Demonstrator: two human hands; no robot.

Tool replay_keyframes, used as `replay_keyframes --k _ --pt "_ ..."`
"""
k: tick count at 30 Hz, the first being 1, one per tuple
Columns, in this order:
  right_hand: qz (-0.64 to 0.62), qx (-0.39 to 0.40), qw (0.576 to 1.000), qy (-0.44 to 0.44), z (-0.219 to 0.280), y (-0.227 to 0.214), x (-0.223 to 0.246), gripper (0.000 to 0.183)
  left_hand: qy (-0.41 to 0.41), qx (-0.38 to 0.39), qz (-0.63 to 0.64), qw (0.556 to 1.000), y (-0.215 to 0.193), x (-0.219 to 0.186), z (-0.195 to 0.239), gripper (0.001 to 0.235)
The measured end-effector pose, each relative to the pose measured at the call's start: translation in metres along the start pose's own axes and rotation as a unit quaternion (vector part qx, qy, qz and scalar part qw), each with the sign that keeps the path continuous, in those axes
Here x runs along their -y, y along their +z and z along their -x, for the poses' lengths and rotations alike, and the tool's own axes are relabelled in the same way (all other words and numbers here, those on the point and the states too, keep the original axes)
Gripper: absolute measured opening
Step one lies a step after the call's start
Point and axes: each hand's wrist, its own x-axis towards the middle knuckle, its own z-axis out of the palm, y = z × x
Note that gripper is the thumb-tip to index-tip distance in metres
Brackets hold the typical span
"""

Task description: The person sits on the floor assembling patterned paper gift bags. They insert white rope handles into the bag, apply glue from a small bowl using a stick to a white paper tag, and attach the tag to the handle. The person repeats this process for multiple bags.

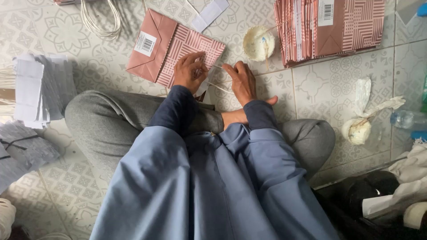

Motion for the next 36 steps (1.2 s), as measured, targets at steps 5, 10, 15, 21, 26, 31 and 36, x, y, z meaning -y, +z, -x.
replay_keyframes --k 5,10,15,21,26,31,36 --pt "0.015 -0.001 1.0 -0.002 0.001 0.003 -0.002 0.045 -0.003 -0.001 -0.012 1.0 -0.002 -0.004 0.002 0.01" --pt "0.02 -0.006 1.0 -0.007 0.003 0.007 -0.004 0.044 -0.002 -0.007 -0.024 1.0 0.001 -0.004 0.003 0.011" --pt "0.015 -0.003 1.0 -0.007 0.002 0.002 0.0 0.043 -0.007 -0.009 -0.022 1.0 -0.001 -0.007 0.004 0.009" --pt "0.025 0.005 1.0 0.001 0.003 0.006 -0.003 0.047 -0.007 0.003 -0.03 1.0 0.001 -0.003 0.003 0.01" --pt "0.026 -0.005 1.0 -0.005 0.003 0.008 -0.004 0.044 -0.003 -0.005 -0.036 0.999 0.003 -0.003 0.004 0.01" --pt "0.03 -0.006 1.0 -0.004 0.004 0.009 -0.004 0.045 -0.003 -0.007 -0.055 0.998 0.007 -0.002 0.004 0.011" --pt "0.025 -0.016 0.999 -0.012 0.003 0.009 -0.004 0.044 -0.003 -0.011 -0.057 0.998 0.006 -0.003 0.005 0.01"
